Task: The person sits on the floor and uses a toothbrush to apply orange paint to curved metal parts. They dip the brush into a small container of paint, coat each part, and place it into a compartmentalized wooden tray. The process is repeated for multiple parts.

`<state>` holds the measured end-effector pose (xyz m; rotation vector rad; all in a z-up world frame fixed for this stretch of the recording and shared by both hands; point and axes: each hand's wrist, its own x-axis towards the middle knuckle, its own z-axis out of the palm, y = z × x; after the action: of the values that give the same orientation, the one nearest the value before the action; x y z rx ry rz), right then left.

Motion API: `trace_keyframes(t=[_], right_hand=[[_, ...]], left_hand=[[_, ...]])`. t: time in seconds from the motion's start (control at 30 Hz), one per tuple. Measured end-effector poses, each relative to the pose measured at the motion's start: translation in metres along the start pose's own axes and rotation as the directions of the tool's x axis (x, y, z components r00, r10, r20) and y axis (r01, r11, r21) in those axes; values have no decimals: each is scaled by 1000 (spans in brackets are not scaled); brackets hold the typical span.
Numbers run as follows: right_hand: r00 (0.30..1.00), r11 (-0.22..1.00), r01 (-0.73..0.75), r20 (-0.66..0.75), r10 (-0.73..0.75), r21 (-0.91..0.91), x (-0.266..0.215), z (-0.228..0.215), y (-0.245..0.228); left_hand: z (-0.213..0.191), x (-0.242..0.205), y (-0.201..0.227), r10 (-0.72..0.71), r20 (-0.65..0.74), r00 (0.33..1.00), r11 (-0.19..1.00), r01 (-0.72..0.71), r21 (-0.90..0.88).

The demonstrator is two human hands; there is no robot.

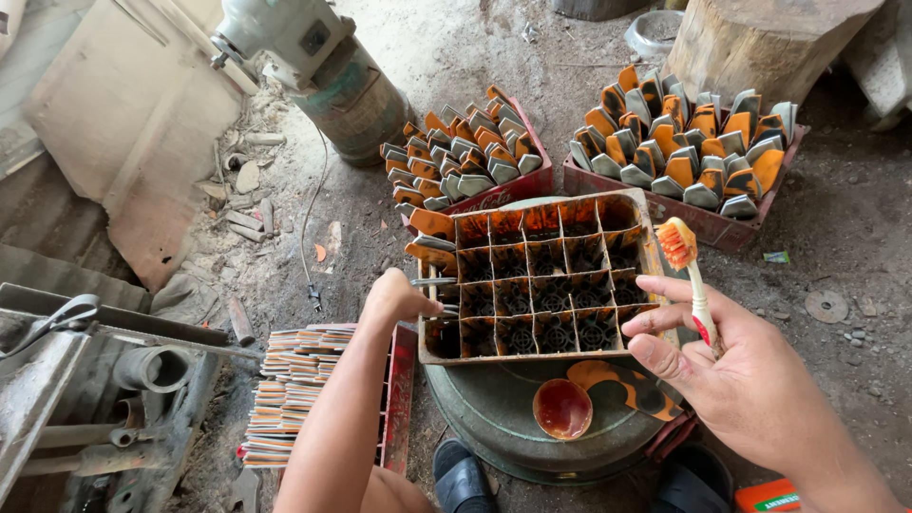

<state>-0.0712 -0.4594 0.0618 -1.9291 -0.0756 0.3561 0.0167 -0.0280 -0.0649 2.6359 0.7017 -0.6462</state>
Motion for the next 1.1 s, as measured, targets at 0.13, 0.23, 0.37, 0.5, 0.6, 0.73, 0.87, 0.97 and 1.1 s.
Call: trace_keyframes(t=[0.13, 0.23, 0.37, 0.5, 0.6, 0.73, 0.87, 0.97, 1.1], right_hand=[[999, 999, -32, 0, 32, -25, 2, -1, -4], [1000, 999, -21, -2, 21, -46, 1, -3, -4], [1000, 998, -20, -9, 20, -59, 0, -3, -5], [999, 999, 39, -29, -40, -36, -5, -4, -11], [995, 995, 76, -62, -79, -59, -8, -4, -16], [993, 997, 43, -103, -50, -63, -16, -9, -23], [994, 998, 41, -98, -45, -40, -20, -8, -37], [994, 999, 14, -110, -18, -38, -26, -9, -39], [989, 999, 48, -142, -47, 5, -37, -15, -33]], left_hand=[[2, -13, -3, -76, -70, 995, 995, 71, -67], [8, -29, -3, 7, -89, 996, 999, -2, 52], [6, -56, 4, 60, -133, 989, 990, -43, 131], [-5, -99, 22, 39, -255, 966, 989, -2, 145], [-6, -138, 34, 112, -371, 922, 985, -53, 164], [50, -186, 61, 380, -207, 902, 918, -340, 202], [135, -189, 104, 726, 20, 688, 682, -723, 111], [207, -169, 142, 830, 5, 558, 537, -801, 263], [290, -125, 189, 709, 125, 694, 587, -679, 442]])
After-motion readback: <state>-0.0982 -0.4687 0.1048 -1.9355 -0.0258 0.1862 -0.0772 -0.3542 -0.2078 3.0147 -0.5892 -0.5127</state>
